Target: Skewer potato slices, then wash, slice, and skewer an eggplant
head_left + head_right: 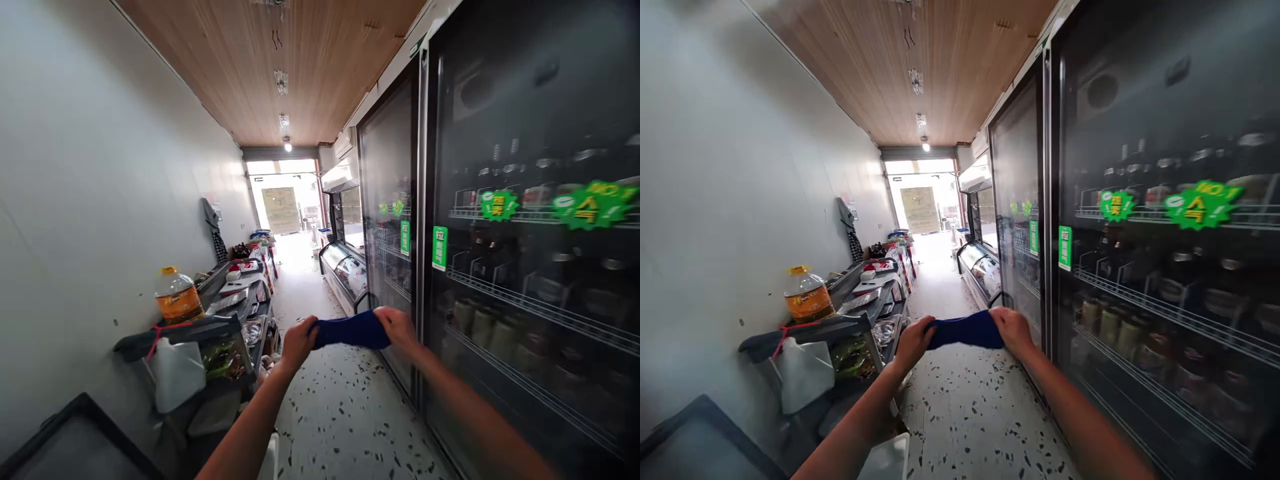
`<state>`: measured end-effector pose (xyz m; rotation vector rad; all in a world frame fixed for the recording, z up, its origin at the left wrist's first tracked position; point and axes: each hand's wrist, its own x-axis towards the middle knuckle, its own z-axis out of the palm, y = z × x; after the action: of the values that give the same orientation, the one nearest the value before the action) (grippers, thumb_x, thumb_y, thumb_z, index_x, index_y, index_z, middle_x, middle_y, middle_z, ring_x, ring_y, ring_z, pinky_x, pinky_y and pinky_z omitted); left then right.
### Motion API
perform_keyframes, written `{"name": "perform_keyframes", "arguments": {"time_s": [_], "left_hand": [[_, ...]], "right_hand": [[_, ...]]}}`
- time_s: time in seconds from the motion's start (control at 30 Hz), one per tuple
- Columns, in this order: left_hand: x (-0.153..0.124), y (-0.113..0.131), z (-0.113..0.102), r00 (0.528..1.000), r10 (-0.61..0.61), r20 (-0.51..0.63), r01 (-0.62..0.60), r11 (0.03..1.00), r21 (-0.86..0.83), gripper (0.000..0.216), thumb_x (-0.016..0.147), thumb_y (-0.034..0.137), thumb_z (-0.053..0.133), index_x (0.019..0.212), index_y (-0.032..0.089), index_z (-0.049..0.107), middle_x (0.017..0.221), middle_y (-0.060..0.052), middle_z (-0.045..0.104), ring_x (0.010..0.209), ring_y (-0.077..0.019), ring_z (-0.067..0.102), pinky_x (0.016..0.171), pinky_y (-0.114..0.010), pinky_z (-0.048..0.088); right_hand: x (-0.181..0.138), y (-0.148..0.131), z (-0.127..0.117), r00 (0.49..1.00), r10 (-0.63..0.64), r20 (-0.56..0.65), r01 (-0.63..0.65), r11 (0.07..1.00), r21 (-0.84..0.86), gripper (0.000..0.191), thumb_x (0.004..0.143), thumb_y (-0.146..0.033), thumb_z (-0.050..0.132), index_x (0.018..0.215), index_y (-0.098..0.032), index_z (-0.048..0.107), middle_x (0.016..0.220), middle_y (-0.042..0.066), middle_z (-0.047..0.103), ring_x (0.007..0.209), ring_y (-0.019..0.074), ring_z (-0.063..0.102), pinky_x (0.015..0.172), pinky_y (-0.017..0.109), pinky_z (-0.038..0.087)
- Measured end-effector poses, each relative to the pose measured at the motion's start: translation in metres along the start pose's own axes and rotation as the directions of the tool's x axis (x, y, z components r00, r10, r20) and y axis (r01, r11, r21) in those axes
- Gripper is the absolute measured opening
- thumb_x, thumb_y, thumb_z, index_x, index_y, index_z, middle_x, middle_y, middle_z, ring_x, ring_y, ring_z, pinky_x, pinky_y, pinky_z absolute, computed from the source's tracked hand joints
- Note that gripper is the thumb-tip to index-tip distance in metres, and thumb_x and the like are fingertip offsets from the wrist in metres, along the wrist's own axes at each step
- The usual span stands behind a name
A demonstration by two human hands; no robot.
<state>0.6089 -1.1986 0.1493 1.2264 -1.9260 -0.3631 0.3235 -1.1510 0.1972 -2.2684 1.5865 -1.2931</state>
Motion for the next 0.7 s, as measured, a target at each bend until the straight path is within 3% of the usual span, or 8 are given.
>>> {"name": "perform_keyframes", "arguments": {"time_s": [0.07, 0.17, 0.37, 0.53, 0.6, 0.7], "left_hand": [[0.04, -0.031, -0.005, 0.995, -0.002, 0.099, -0.004, 0.998, 0.057, 0.02, 0.082, 0.036, 0.052, 0.079, 0.02, 0.064, 0.075, -0.004, 0.064, 0.074, -0.0196, 0.058, 0.071, -0.028, 0.039], [0.097, -0.075, -0.012, 0.987, -0.033, 0.158, 0.039, 0.999, -0.037, 0.027, 0.081, 0.041, 0.05, 0.08, 0.019, 0.065, 0.069, -0.002, 0.062, 0.066, -0.0173, 0.055, 0.064, -0.027, 0.038], [0.178, -0.169, -0.033, 0.97, -0.241, 0.009, 0.242, 0.969, -0.041, 0.033, 0.069, 0.047, 0.059, 0.077, 0.016, 0.065, 0.065, 0.0, 0.057, 0.063, -0.0149, 0.049, 0.061, -0.026, 0.036], [0.228, -0.271, -0.041, 0.925, -0.369, -0.085, 0.349, 0.918, -0.186, 0.03, 0.067, 0.045, 0.06, 0.078, 0.017, 0.059, 0.066, 0.001, 0.057, 0.063, -0.0147, 0.049, 0.061, -0.026, 0.038], [0.251, -0.318, -0.036, 0.904, -0.409, -0.123, 0.377, 0.9, -0.218, 0.029, 0.068, 0.041, 0.059, 0.083, 0.017, 0.059, 0.068, 0.001, 0.057, 0.064, -0.015, 0.05, 0.062, -0.026, 0.039], [0.289, -0.386, -0.021, 0.895, -0.442, -0.057, 0.411, 0.869, -0.276, 0.027, 0.068, 0.039, 0.059, 0.083, 0.017, 0.058, 0.069, 0.0, 0.057, 0.064, -0.0145, 0.05, 0.061, -0.026, 0.039]], "right_hand": [[0.045, 0.023, 0.022, 0.99, -0.064, 0.127, 0.071, 0.996, -0.051, 0.043, 0.092, -0.05, 0.04, 0.073, -0.023, 0.068, 0.076, 0.004, 0.07, 0.072, 0.0201, 0.063, 0.067, 0.028, 0.044], [0.114, 0.053, 0.063, 0.993, -0.056, 0.104, 0.064, 0.995, -0.077, 0.043, 0.094, -0.047, 0.038, 0.072, -0.023, 0.066, 0.075, 0.004, 0.07, 0.07, 0.0185, 0.062, 0.065, 0.026, 0.041], [0.244, 0.091, 0.169, 0.984, -0.084, 0.156, 0.079, 0.996, 0.037, 0.043, 0.093, -0.045, 0.04, 0.064, -0.021, 0.059, 0.065, 0.004, 0.066, 0.066, 0.0175, 0.06, 0.062, 0.025, 0.038], [0.337, 0.111, 0.276, 0.953, -0.144, 0.266, 0.112, 0.985, 0.134, 0.047, 0.095, -0.043, 0.034, 0.067, -0.018, 0.062, 0.068, 0.005, 0.065, 0.07, 0.0177, 0.06, 0.064, 0.026, 0.037], [0.363, 0.117, 0.32, 0.922, -0.203, 0.331, 0.15, 0.973, 0.178, 0.048, 0.095, -0.045, 0.036, 0.066, -0.017, 0.062, 0.063, 0.002, 0.062, 0.066, 0.016, 0.058, 0.062, 0.025, 0.036], [0.393, 0.141, 0.378, 0.836, -0.329, 0.44, 0.204, 0.929, 0.308, 0.045, 0.089, -0.052, 0.048, 0.061, -0.019, 0.061, 0.056, -0.002, 0.058, 0.057, 0.0135, 0.054, 0.059, 0.024, 0.035]]}}
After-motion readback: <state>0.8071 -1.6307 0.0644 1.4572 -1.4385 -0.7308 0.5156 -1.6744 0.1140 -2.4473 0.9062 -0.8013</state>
